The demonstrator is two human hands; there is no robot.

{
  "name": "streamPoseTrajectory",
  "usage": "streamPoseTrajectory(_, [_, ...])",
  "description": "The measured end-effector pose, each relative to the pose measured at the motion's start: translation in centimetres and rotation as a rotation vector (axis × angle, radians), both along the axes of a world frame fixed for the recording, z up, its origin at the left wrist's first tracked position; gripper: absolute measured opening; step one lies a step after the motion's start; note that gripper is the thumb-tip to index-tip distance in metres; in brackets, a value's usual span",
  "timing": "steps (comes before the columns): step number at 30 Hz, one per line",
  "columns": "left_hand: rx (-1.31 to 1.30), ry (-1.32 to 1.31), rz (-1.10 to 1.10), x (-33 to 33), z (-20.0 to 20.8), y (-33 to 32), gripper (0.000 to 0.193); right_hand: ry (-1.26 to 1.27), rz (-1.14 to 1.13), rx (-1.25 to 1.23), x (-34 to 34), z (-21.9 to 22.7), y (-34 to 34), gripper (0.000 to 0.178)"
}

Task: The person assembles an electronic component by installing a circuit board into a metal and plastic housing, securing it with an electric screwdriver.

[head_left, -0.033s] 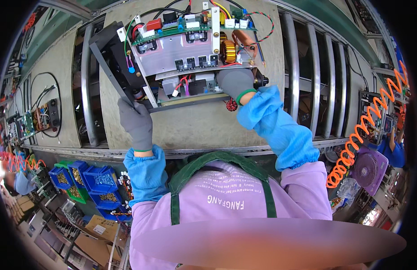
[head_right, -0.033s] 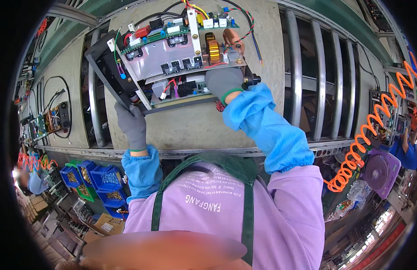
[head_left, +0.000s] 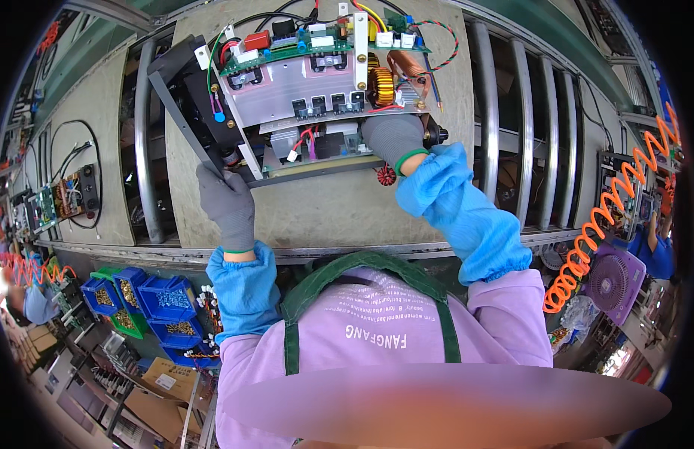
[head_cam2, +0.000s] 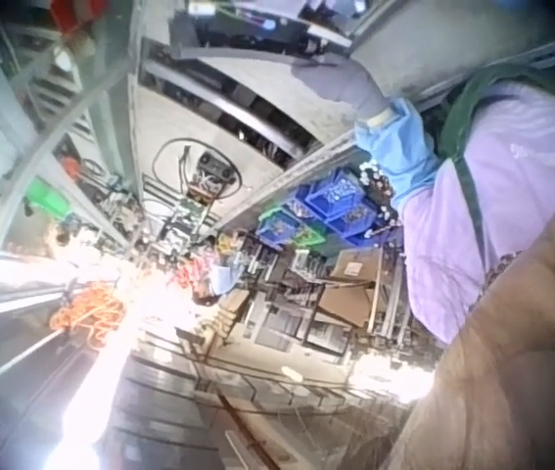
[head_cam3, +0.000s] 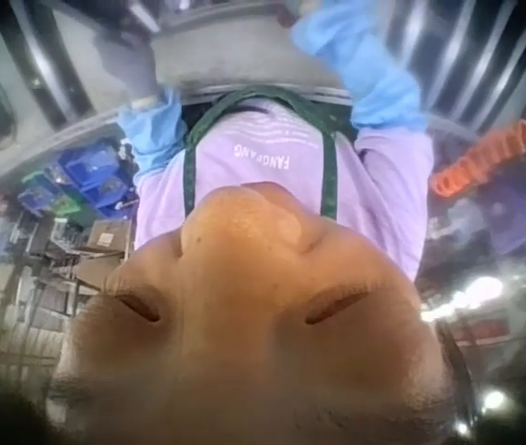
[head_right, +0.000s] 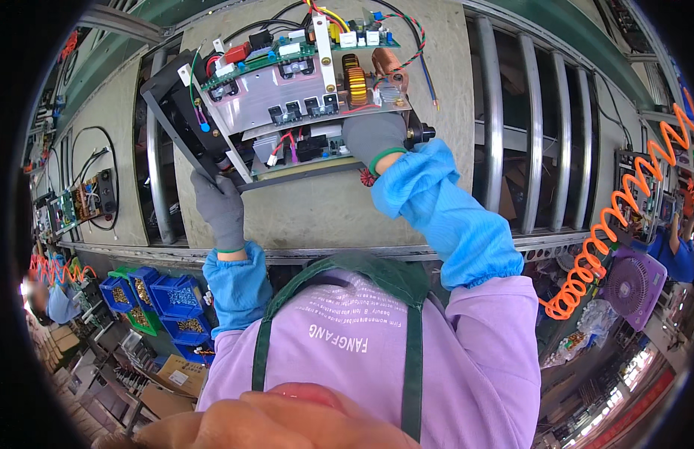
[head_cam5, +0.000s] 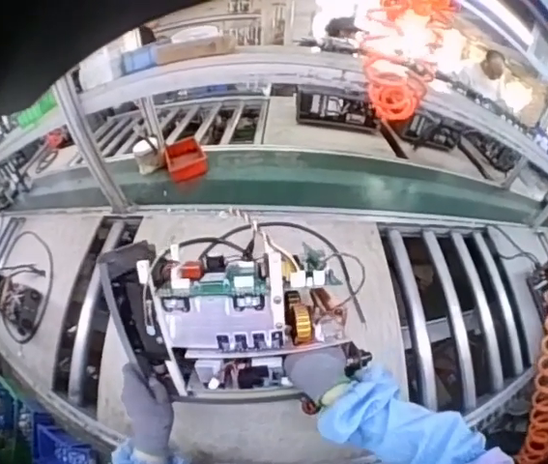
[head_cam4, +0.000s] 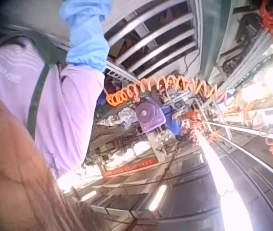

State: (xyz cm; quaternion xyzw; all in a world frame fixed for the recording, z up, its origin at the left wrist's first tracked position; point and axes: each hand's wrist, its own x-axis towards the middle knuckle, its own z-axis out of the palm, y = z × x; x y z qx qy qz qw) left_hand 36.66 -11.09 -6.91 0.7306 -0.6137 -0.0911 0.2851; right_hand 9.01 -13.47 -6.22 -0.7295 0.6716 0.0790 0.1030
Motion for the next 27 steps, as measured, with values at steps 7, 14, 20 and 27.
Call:
streamPoseTrajectory(7, [0.007,0.035,-0.032,-0.3,0.8,-0.4,0.029,0.012,0.018,0.015,-0.1,-0.1,-0.6,0.020])
streamPoseTrajectory(14, [-0.014,0.067,-0.050,0.0,0.2,-0.5,0.027,0.069,-0.067,0.085,0.3,-0.5,-0.7,0.020])
streamPoseTrajectory(20, [-0.082,0.028,-0.046,0.1,-0.8,0.2,0.033,0.097,-0.109,0.077,0.4,-0.7,-0.2,0.022])
streamPoseTrajectory(27, [-0.047,0.063,-0.089,0.7,-0.6,0.0,0.032,-0.015,-0.249,0.053,0.5,-1.3,-0.7,0.028])
